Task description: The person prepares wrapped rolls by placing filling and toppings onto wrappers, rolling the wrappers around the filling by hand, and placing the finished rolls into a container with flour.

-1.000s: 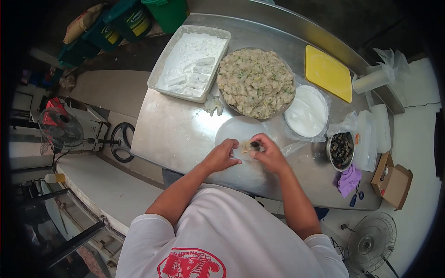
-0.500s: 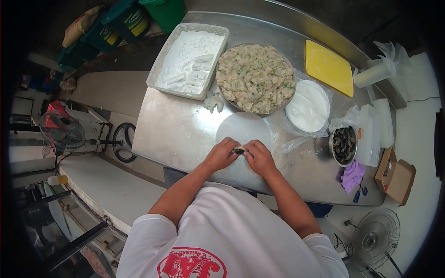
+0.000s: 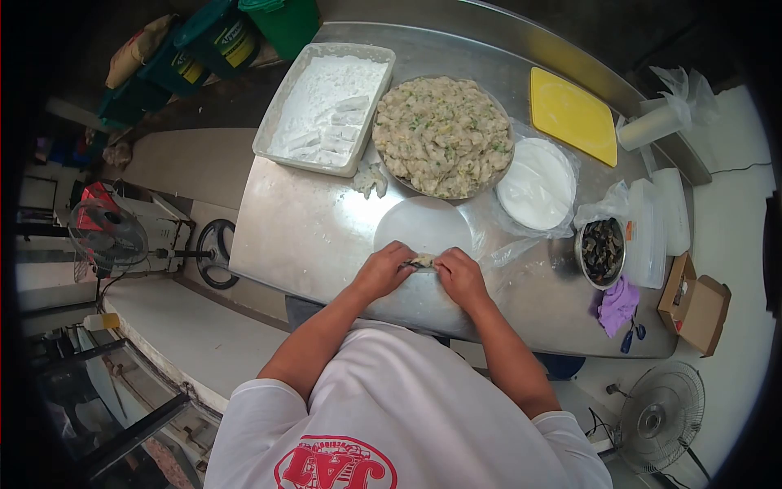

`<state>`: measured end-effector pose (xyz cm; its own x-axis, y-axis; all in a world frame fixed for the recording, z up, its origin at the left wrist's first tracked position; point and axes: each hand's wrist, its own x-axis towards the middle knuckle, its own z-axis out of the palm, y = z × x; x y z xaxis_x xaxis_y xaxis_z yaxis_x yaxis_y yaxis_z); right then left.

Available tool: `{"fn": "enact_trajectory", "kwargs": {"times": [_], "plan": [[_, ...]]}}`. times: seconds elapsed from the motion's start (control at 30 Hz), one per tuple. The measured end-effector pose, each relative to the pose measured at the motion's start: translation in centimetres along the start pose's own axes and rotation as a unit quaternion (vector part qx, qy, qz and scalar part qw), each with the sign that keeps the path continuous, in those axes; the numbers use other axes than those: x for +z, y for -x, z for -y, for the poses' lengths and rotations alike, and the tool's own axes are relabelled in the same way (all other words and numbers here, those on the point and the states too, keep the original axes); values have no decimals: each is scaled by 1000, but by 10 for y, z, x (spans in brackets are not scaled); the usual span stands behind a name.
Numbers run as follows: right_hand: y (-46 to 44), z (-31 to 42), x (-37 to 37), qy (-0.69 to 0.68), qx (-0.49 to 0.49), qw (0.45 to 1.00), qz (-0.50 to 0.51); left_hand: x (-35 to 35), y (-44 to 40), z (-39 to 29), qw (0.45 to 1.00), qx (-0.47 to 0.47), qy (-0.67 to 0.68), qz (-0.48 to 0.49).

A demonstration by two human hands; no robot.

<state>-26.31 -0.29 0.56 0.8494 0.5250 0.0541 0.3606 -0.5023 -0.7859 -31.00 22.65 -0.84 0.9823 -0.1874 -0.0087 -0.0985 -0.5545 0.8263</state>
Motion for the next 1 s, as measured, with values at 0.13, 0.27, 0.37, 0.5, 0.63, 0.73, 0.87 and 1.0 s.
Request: {"fn": "enact_trajectory", "kwargs": {"times": [0.13, 0.27, 0.37, 0.5, 0.63, 0.73, 0.87, 1.0], "plan": [[-4, 5, -2, -8, 18, 1000, 9, -6, 0, -7, 1000, -12, 2, 12], [-16, 31, -6, -6, 1, 1000, 25, -7, 1, -20, 997, -29, 67, -21], [-31, 24, -2, 42, -9, 993, 111, -1, 1, -9, 998, -21, 53, -38], [-33, 14, 0, 64, -40, 991, 112, 5, 2, 5, 999, -13, 29, -21], [-28, 17, -6, 36, -16, 996, 86, -3, 5, -8, 998, 11, 56, -41], [-24, 14, -8, 14, -28, 998, 56, -2, 4, -6, 996, -2, 70, -47], [-21, 13, -5, 24, -8, 999, 47, 0, 4, -2, 999, 18, 32, -37], [-23, 17, -10, -53, -19, 998, -34, 0, 3, -2, 999, 32, 13, -29]]}}
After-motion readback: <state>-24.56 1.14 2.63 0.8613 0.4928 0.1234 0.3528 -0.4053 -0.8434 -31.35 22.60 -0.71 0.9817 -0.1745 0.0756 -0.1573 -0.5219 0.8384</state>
